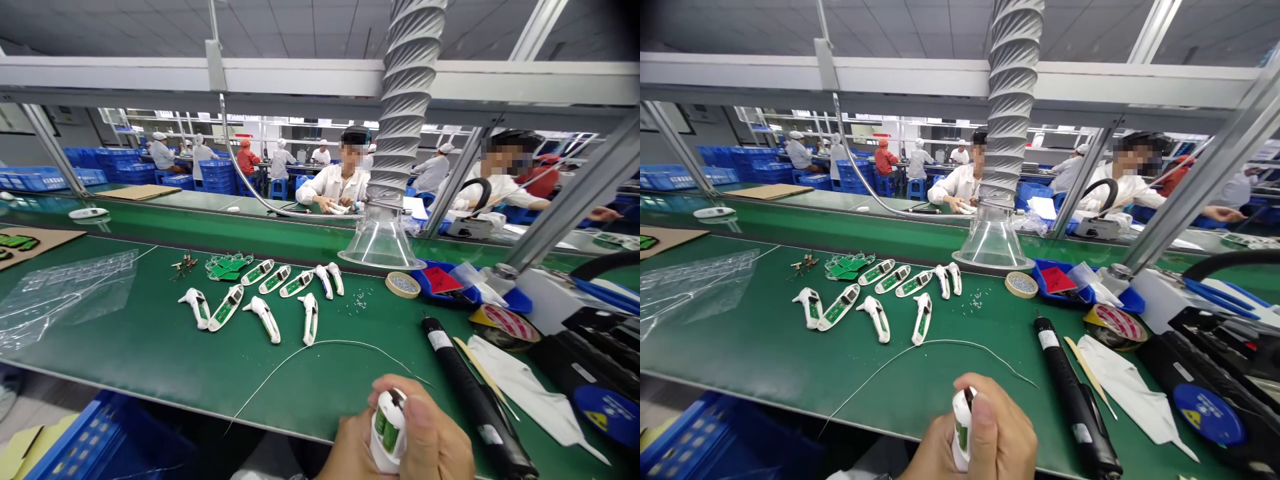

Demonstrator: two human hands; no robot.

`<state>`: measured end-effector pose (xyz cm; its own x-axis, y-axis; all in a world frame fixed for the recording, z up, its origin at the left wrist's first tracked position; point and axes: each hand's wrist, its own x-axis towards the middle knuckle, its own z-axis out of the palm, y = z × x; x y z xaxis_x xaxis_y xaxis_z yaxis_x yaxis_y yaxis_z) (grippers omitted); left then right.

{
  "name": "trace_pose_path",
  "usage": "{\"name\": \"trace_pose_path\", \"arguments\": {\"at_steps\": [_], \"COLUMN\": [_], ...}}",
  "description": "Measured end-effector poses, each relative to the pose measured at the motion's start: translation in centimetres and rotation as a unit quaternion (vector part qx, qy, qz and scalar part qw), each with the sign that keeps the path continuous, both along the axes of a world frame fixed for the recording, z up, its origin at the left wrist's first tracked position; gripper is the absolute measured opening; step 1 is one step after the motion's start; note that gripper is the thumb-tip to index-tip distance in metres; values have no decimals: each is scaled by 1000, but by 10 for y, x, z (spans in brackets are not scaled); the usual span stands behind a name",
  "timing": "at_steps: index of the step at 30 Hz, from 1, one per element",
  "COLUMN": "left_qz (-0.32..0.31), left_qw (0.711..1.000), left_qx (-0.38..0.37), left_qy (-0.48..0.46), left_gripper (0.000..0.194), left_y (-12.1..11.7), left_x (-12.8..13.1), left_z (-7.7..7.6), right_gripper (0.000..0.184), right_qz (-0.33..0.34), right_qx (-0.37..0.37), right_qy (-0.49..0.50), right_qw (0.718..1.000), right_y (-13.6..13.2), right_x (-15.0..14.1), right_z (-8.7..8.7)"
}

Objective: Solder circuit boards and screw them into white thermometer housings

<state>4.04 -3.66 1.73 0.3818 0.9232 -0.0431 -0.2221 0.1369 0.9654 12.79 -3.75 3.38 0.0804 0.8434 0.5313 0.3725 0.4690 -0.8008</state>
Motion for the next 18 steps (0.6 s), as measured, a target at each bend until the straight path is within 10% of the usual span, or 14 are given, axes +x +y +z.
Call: {"name": "trace_pose_path", "arguments": {"at_steps": [7, 11, 15, 18], "left_qz": [7, 36, 196, 305], "left_qw": [989, 971, 927, 874], "left_qx": [49, 86, 140, 201], "left_qy": [141, 220, 287, 319], "left_gripper": [28, 37, 32, 23], "left_y": [6, -1, -12, -20], "left_x": [-38, -63, -96, -128], "left_z": [10, 10, 7, -1], "right_gripper": [24, 18, 30, 42], "right_qz": [115, 34, -42, 95], "right_qx": [100, 213, -13, -186], "right_qy": [-200, -269, -124, 62], "right_qw": [968, 939, 991, 976], "right_y": [22, 32, 41, 41], "right_x": [23, 36, 43, 24], "right_z": [19, 8, -3, -4]}}
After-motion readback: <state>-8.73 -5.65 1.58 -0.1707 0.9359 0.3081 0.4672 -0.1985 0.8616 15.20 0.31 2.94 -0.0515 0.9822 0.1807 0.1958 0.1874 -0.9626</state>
